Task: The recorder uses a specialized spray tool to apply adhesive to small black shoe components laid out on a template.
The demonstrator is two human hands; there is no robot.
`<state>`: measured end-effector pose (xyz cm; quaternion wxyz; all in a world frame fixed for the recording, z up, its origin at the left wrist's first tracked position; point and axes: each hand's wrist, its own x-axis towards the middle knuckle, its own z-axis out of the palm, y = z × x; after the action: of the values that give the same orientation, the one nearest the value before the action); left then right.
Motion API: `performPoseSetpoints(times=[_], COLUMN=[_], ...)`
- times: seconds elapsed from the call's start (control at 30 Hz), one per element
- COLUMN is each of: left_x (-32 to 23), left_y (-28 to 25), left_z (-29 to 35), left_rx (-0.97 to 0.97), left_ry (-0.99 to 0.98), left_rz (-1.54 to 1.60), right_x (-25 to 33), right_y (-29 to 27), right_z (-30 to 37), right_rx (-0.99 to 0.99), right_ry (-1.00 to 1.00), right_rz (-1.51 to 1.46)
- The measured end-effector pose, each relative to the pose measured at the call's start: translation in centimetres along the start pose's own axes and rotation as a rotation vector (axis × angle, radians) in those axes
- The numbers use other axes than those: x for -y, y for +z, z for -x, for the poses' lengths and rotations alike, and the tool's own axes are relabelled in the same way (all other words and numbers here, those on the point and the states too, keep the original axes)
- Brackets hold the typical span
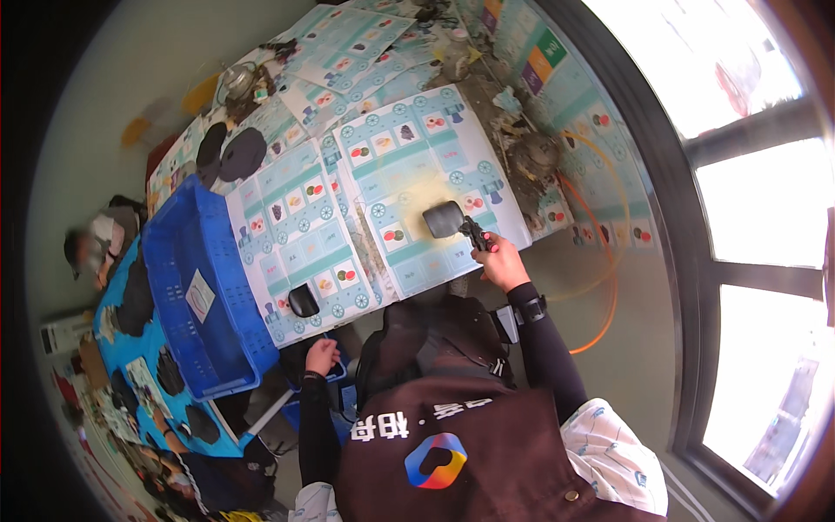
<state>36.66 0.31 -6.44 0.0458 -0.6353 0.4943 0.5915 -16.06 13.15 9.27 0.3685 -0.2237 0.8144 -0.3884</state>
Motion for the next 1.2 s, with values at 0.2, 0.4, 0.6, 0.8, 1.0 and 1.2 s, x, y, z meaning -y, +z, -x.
performPoseSetpoints(times=[0.2,0.4,0.6,0.8,1.0,1.2], left_x=[-2.9,-7.1,-7.8,-9.0,-10.0,-10.2], left_y=[4.8,6.6,6.4,6.3,5.5,5.4], left_z=[-5.5,-7.1,-6.2,-5.7,-5.4,-5.4], left_rx=[-0.352,-0.406,-0.344,-0.371,-0.306,-0.277], left_ry=[0.299,0.249,0.167,0.225,0.19,0.172], left_rz=[-0.275,-0.244,-0.223,-0.298,-0.257,-0.258], right_x=[8.4,10.4,10.4,12.5,12.1,11.7], right_y=[-1.4,2.4,2.9,4.6,4.5,4.1], right_z=[-6.6,-12.4,-14.6,-15.8,-17.0,-16.7], right_rx=[0.258,0.443,0.285,0.486,0.34,0.369], right_ry=[0.163,0.292,0.396,0.481,0.498,0.528], right_rz=[0.261,0.274,0.34,0.309,0.282,0.274])
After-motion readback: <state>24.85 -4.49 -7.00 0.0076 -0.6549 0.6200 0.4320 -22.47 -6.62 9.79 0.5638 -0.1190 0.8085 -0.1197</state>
